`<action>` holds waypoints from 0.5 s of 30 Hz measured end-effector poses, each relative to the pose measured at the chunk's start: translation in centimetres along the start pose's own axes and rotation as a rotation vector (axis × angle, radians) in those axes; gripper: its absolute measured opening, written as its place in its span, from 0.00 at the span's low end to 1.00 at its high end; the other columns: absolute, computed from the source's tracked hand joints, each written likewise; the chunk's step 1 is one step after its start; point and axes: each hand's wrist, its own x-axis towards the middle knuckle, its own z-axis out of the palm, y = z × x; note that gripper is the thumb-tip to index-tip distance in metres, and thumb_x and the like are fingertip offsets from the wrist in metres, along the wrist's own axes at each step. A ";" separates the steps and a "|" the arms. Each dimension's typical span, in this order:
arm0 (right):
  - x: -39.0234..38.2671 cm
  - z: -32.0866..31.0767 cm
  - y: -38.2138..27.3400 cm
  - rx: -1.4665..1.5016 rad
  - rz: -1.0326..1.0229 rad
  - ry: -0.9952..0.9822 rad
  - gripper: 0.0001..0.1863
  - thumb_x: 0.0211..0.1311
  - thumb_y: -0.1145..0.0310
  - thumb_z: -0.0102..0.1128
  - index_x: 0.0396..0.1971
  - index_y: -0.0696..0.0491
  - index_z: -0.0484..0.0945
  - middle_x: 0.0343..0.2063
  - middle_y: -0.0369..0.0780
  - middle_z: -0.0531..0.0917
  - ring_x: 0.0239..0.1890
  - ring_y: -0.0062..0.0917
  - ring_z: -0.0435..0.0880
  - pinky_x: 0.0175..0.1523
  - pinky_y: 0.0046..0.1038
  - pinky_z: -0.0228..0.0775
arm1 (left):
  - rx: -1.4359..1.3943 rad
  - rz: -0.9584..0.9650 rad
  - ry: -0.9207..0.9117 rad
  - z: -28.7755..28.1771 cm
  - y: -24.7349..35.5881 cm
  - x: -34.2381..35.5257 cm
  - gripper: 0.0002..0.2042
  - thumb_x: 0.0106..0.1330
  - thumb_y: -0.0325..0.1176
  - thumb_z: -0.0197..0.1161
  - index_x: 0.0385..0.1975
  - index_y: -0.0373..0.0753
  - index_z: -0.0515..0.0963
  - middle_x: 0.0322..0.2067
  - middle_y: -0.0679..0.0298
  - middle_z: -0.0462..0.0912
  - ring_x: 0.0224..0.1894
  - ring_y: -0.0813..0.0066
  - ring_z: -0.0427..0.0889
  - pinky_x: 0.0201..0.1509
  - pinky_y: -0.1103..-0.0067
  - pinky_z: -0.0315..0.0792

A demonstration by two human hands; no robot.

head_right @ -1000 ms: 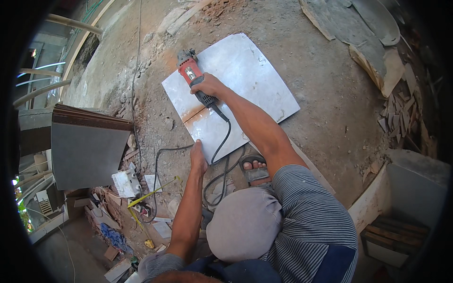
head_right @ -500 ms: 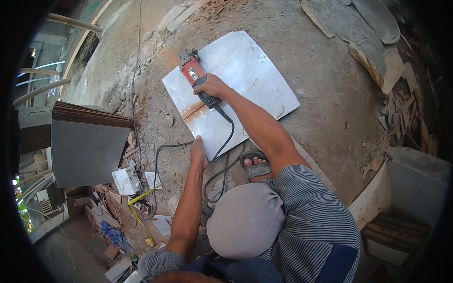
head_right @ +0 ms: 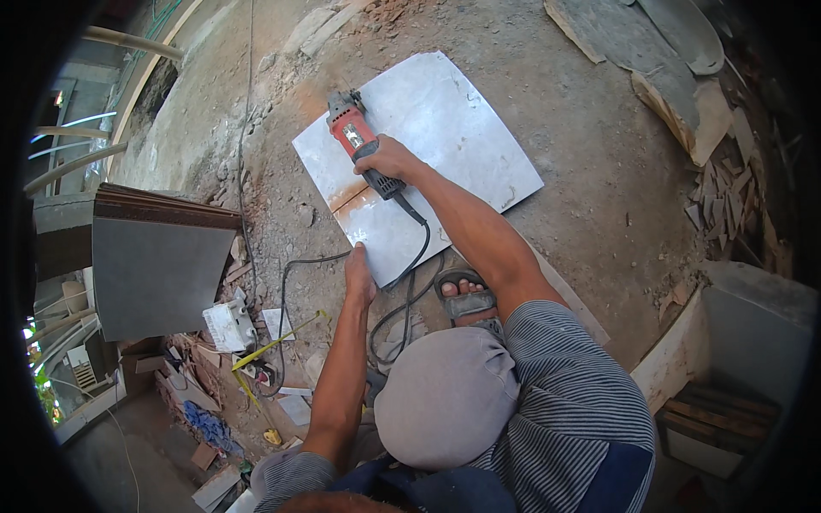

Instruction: The person cuts several floor tiles using a hand-held angle grinder and measures them with a tape measure.

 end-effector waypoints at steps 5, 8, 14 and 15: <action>-0.9 0.0 0.0 0.003 -0.007 -0.005 0.30 0.38 0.67 0.70 0.44 0.60 0.69 0.29 0.40 0.78 0.26 0.23 0.78 0.31 0.25 0.73 | 0.032 0.002 0.004 0.0 0.2 -0.1 0.21 0.75 0.41 0.43 0.53 0.26 0.67 0.48 0.54 0.76 0.48 0.66 0.77 0.56 0.72 0.69; -1.4 -0.1 0.0 0.001 0.016 -0.010 0.30 0.38 0.67 0.70 0.44 0.60 0.69 0.30 0.40 0.78 0.26 0.23 0.78 0.32 0.24 0.72 | 0.030 -0.004 0.001 0.0 0.2 -0.1 0.21 0.75 0.41 0.44 0.53 0.27 0.67 0.48 0.54 0.76 0.48 0.66 0.77 0.56 0.71 0.69; -1.9 -0.1 0.5 -0.012 0.019 -0.009 0.32 0.37 0.66 0.70 0.46 0.61 0.70 0.31 0.40 0.78 0.28 0.24 0.78 0.34 0.24 0.73 | 0.026 0.011 -0.018 0.0 0.2 -0.2 0.21 0.74 0.41 0.44 0.53 0.27 0.67 0.49 0.53 0.76 0.48 0.65 0.76 0.57 0.70 0.68; -2.0 -0.1 0.6 -0.027 0.017 0.008 0.32 0.37 0.66 0.70 0.46 0.61 0.70 0.31 0.40 0.78 0.28 0.24 0.78 0.34 0.24 0.73 | 0.017 -0.003 -0.019 0.1 0.3 -0.2 0.21 0.74 0.42 0.44 0.53 0.27 0.67 0.49 0.53 0.75 0.48 0.65 0.76 0.57 0.70 0.68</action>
